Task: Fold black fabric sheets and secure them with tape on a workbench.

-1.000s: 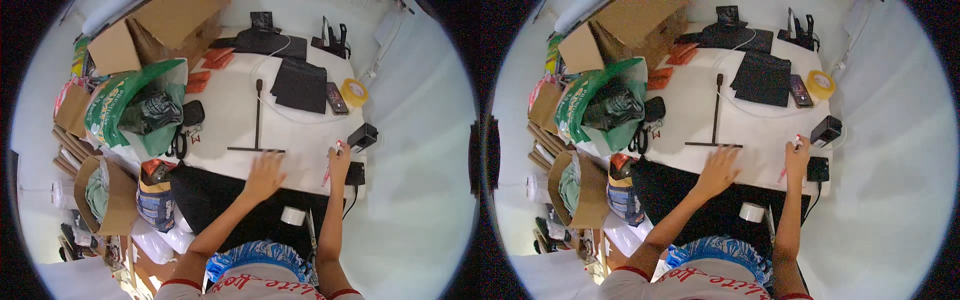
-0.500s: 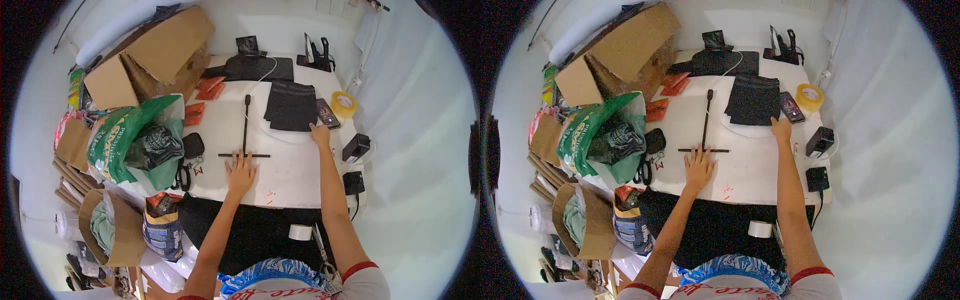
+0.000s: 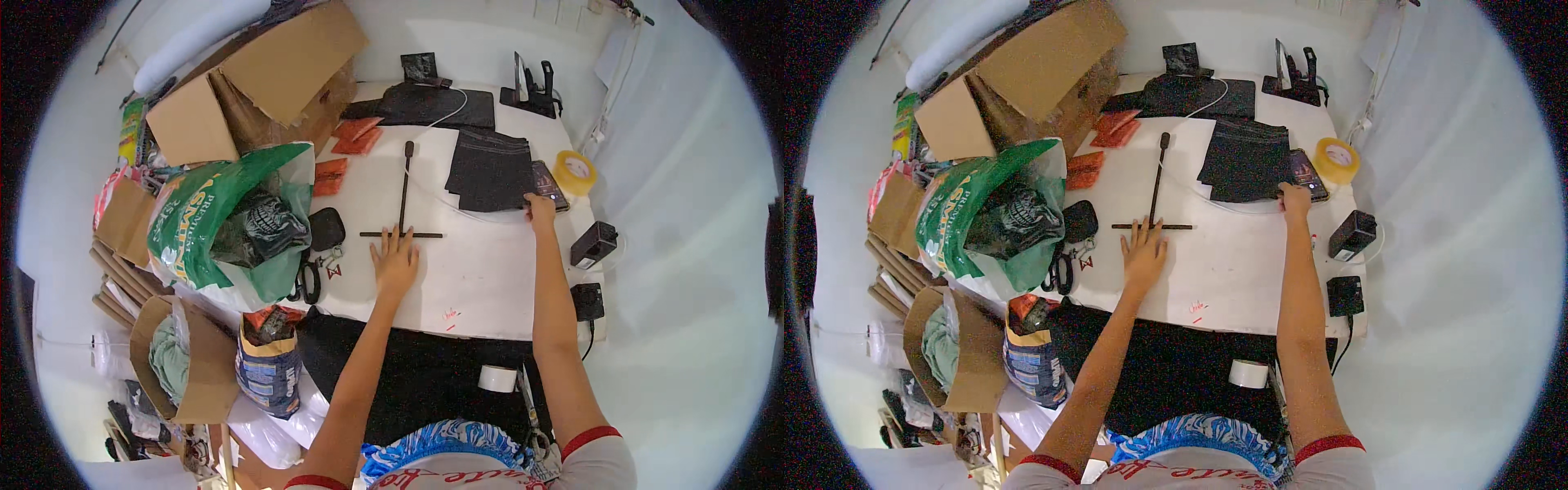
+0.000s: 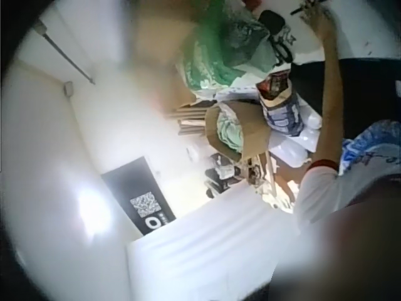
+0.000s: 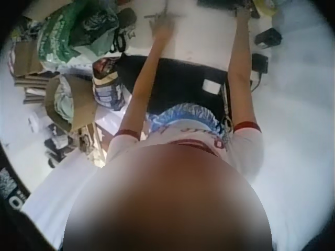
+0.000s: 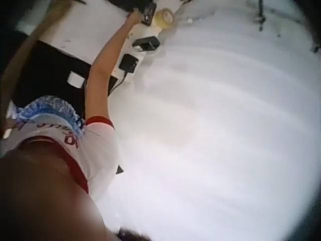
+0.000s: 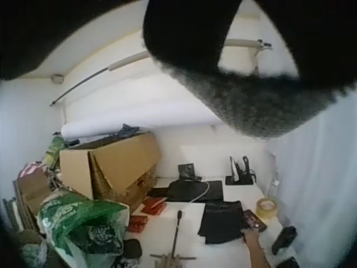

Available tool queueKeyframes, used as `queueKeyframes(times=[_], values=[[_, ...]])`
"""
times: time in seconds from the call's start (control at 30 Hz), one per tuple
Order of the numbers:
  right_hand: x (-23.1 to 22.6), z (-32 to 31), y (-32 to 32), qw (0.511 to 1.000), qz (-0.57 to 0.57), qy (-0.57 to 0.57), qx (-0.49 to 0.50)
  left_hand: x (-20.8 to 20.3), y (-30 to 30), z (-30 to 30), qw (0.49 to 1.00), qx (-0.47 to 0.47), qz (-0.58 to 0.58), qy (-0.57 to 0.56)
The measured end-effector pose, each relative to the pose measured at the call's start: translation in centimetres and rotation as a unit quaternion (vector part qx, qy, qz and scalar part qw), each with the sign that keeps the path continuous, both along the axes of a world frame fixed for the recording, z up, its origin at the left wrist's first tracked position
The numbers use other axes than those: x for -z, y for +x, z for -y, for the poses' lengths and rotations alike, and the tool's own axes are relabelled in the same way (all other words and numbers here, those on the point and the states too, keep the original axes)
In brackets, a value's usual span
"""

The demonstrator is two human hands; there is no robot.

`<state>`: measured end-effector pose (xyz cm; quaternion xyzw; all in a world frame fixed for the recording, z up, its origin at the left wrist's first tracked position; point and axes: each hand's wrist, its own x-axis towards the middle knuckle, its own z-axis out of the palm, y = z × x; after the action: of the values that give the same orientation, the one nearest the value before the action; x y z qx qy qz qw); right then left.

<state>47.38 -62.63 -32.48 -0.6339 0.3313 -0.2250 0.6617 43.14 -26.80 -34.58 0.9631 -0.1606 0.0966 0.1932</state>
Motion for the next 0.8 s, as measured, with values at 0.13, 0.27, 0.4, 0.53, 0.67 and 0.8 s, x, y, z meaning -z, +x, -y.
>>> queueKeyframes(times=[0.13, 0.27, 0.4, 0.53, 0.67, 0.8], values=[[-0.7, -0.8, -0.2, 0.999, 0.033, 0.02, 0.028, 0.1, -0.2, -0.1, 1.0, -0.007, 0.013, 0.018], [-0.9, -1.1, -0.9, 0.998, -0.025, -0.048, 0.028, -0.2, -0.5, 0.0, 1.0, -0.009, 0.011, 0.003], [-2.0, 1.5, -2.1, 0.989, 0.08, 0.11, -0.059, -0.8, -0.6, 1.4, 1.0, 0.002, 0.004, 0.0], [-8.0, -6.2, -4.3, 0.971, 0.19, 0.14, -0.048, -0.6, -1.0, -0.3, 1.0, -0.015, 0.014, 0.002], [-8.8, -10.4, -12.5, 0.93, 0.27, 0.25, 0.006, -1.2, -4.9, 0.4, 0.96, 0.014, 0.095, -0.261], [-4.2, -14.2, -21.5, 0.947, 0.148, 0.282, 0.022, -4.1, -13.7, 2.9, 0.958, 0.131, 0.139, -0.214]])
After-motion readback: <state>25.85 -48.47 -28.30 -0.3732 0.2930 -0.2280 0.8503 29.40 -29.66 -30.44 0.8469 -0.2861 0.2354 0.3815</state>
